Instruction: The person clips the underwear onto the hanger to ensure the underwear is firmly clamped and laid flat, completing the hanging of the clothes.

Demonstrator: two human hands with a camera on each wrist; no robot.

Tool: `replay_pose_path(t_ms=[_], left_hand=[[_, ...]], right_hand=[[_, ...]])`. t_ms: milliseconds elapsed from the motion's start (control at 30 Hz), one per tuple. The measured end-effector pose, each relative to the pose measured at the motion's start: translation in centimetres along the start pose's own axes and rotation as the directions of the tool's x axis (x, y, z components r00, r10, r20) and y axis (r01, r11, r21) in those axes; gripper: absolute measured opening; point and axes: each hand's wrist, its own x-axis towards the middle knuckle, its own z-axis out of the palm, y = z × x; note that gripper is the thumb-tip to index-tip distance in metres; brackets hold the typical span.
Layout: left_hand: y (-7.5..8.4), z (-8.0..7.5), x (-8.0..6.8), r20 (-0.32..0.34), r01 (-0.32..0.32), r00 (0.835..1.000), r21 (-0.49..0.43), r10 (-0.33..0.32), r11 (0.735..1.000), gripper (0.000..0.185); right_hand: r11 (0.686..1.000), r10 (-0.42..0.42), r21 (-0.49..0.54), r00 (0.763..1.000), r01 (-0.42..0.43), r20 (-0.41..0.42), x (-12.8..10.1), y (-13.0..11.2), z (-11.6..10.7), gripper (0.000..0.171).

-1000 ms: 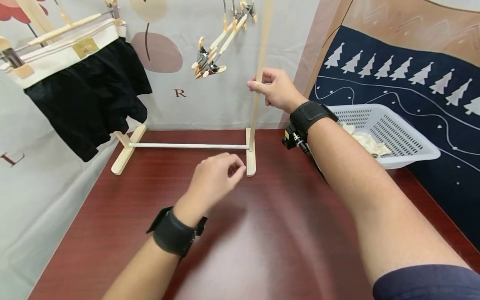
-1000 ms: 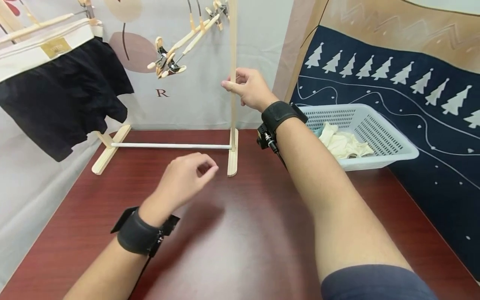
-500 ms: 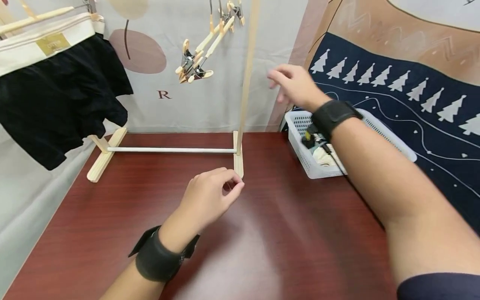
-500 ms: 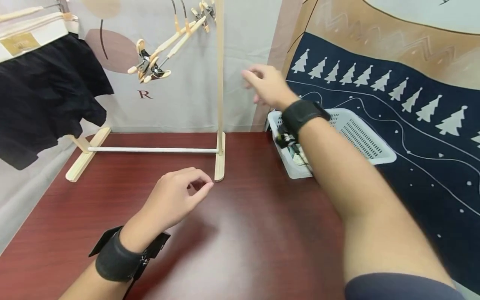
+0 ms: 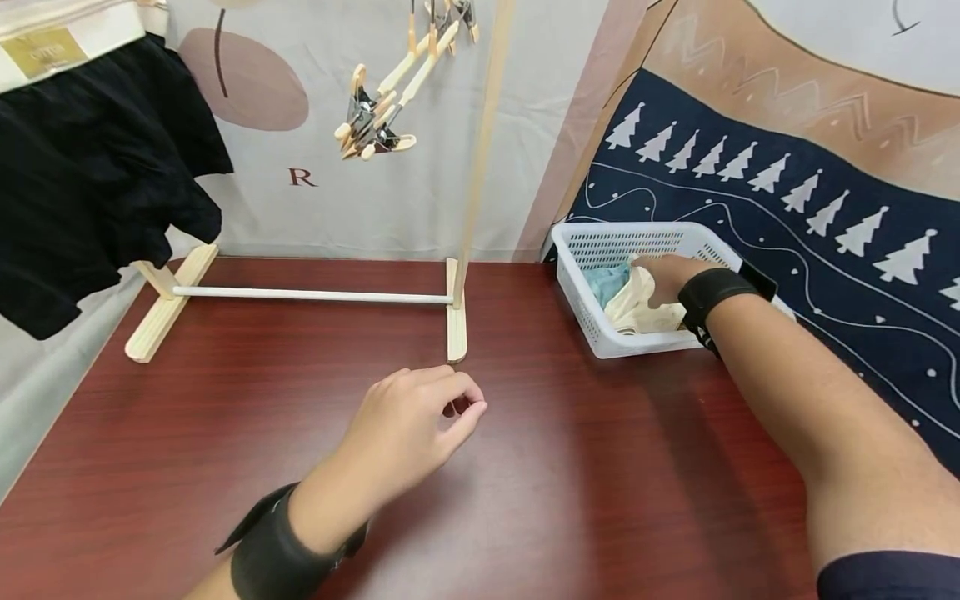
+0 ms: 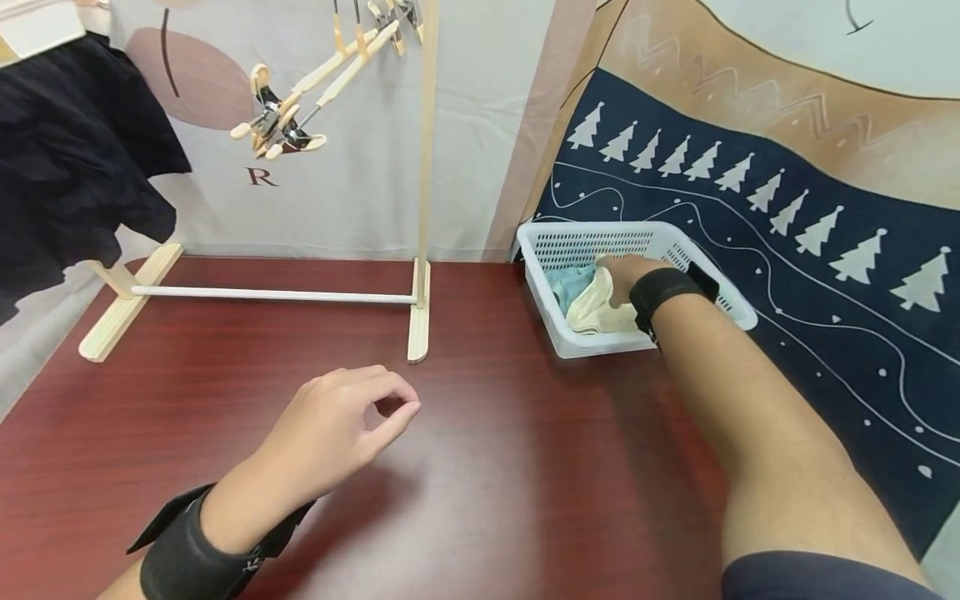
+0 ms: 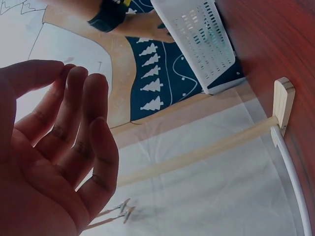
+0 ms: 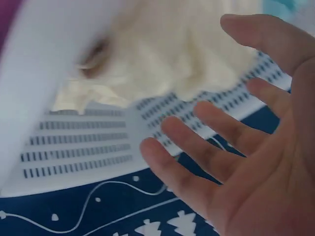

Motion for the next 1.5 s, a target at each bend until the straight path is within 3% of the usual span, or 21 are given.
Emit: replay_pose_path(t_ms=[100, 200, 400, 567, 667, 733, 800, 867, 967, 1033, 1200, 1367, 1467, 1500], left_hand=[[-0.1, -0.1, -0.1, 0.005, 0.003, 1.0, 0.012, -0.003, 1.0, 0.013], [-0.2, -0.2, -0.1, 0.006, 0.005, 1.0, 0.017, -0.005, 1.0, 0.012], [-0.4, -0.3, 0.2, 0.015, 0.011, 1.0, 0.006, -0.011, 1.0, 0.011], [-0.5, -0.2, 0.1, 0.016, 0.018, 1.0, -0.001, -0.018, 1.0, 0.01], [-0.4, -0.2, 0.0, 0.029, 0.018, 0.999, -0.005, -0.018, 1.0, 0.011], [-0.3, -0.1, -0.1, 0.041, 0.015, 0.999, -0.007, -0.014, 1.0, 0.011], [-0.1, 0.0, -0.1, 0.053, 0.012, 0.999, -0.014, -0.011, 1.0, 0.012], [0.1, 0.1, -0.2, 0.062, 0.009, 0.998, -0.023, -0.007, 1.0, 0.012], [0.3, 0.1, -0.2, 0.066, 0.005, 0.998, -0.033, -0.002, 0.999, 0.012], [0.4, 0.1, -0.2, 0.064, 0.004, 0.998, -0.034, -0.002, 0.999, 0.011], [0.4, -0.2, 0.0, 0.063, 0.009, 0.998, -0.029, -0.007, 1.0, 0.011], [0.3, -0.4, 0.2, 0.068, 0.02, 0.998, -0.044, -0.017, 0.999, 0.011], [0.2, -0.4, 0.2, 0.066, 0.03, 0.997, -0.049, -0.027, 0.998, 0.011], [0.2, -0.3, 0.1, 0.065, 0.034, 0.997, -0.049, -0.031, 0.998, 0.011]], right_hand=[[0.999, -0.033, -0.015, 0.999, 0.033, -0.01, 0.1, 0.1, 1.0, 0.067], [0.995, -0.085, -0.049, 0.996, 0.084, -0.027, 0.5, 0.3, 1.8, 0.047], [0.996, -0.078, -0.05, 0.996, 0.08, 0.029, 1.4, 1.0, 3.0, 0.004], [1.0, -0.025, -0.008, 0.999, 0.025, -0.046, 1.3, 1.3, 3.0, 0.01], [1.0, 0.015, 0.008, 0.989, -0.014, -0.15, 0.7, 1.5, 2.5, 0.012], [0.999, 0.043, 0.032, 0.967, -0.036, -0.25, 0.2, 1.6, 2.2, 0.016], [0.997, 0.069, 0.058, 0.916, -0.05, -0.395, -0.4, 1.9, 1.8, 0.019], [0.989, 0.125, 0.129, 0.843, -0.067, -0.524, -1.2, 2.0, 1.3, 0.022], [0.963, 0.23, 0.26, 0.728, -0.073, -0.646, -2.2, 2.0, -0.1, 0.026], [0.944, 0.282, 0.324, 0.663, -0.062, -0.693, -2.5, 1.6, -1.3, 0.027], [0.921, 0.337, 0.39, 0.538, -0.015, -0.773, -3.1, 0.6, -4.5, 0.024], [0.886, 0.366, 0.45, 0.421, 0.117, -0.83, -4.3, -1.2, -7.1, 0.022], [0.868, 0.378, 0.456, 0.336, 0.196, -0.863, -5.1, -3.2, -8.6, 0.023], [0.859, 0.385, 0.464, 0.323, 0.216, -0.864, -5.4, -4.1, -9.2, 0.023]])
